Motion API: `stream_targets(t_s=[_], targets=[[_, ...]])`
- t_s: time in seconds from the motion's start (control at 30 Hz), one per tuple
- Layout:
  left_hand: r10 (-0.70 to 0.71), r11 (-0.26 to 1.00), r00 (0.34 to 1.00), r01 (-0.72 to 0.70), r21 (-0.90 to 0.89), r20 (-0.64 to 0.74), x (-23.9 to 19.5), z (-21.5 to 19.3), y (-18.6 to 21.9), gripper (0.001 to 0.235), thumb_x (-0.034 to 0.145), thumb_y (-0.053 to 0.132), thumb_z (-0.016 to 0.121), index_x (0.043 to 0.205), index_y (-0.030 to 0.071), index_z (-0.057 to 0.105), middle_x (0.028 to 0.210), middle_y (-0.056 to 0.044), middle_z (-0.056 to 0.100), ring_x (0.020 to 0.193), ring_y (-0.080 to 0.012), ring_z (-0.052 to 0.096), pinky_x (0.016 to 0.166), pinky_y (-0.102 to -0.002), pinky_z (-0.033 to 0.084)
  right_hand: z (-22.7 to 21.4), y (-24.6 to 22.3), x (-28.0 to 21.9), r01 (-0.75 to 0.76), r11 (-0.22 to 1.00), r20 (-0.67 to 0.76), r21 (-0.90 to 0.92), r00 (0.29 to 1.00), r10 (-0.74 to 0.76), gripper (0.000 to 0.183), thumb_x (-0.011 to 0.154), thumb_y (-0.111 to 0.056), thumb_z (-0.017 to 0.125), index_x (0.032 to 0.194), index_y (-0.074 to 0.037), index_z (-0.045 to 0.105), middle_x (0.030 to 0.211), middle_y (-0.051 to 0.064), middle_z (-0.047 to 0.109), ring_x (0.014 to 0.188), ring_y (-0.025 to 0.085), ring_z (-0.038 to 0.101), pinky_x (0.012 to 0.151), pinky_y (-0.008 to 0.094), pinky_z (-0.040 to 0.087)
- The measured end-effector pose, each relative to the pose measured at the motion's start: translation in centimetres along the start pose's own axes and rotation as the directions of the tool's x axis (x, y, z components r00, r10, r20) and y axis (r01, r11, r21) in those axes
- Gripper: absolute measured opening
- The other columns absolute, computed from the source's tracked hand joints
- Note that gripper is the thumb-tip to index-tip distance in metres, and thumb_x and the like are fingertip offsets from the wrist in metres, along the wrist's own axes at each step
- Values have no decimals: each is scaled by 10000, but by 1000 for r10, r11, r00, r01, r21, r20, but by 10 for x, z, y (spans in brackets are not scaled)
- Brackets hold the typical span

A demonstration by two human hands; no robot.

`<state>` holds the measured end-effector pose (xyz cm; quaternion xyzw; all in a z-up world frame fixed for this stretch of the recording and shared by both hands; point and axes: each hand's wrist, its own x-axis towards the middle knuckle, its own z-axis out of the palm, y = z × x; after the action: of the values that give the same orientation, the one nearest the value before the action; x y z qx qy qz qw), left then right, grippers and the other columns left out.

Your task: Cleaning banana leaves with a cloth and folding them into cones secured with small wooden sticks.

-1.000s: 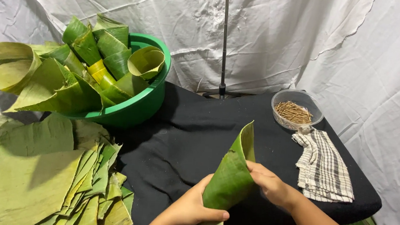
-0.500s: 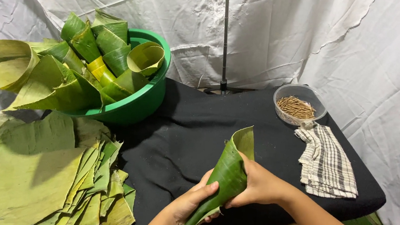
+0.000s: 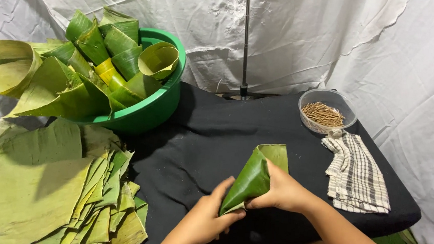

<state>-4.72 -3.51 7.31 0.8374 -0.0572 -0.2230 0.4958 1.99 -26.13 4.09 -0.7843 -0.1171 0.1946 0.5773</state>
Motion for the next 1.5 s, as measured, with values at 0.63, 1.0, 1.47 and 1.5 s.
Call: stream_targets(t_s=[0.63,1.0,1.47,1.5], targets=[[-71,609,916,354,-710,395,29,11,-49,549,1045,390,353,1455,51,489,1130,-197,703,545,-90,431,341,-160,280,-43,12,-21,293,923,116,250,937,-329,457,867,-40,742,1304,22,626,1165,106,731,999,153,669,891,286,556],[-158,709,982,43,-704,-99,103,25,38,549,1054,438,311,1312,48,600,1040,-184,685,559,-165,405,370,-265,261,-191,13,-10,264,958,-629,110,765,-139,115,933,-42,658,994,-14,752,943,116,791,892,176,728,894,298,591],[42,546,929,-330,-770,-368,269,114,58,555,1040,514,279,1280,64,500,935,-136,632,608,-125,504,442,-244,378,-261,63,118,-171,571,-226,-803,974,-27,153,712,-97,716,840,-133,791,775,11,768,700,201,706,690,338,574],[74,569,926,-345,-746,-371,267,109,59,565,1036,516,277,1278,59,507,921,-132,631,601,-121,512,436,-241,386,-261,61,121,-193,567,-207,-801,978,41,129,716,-163,776,839,-136,802,779,2,773,694,178,704,701,326,576]])
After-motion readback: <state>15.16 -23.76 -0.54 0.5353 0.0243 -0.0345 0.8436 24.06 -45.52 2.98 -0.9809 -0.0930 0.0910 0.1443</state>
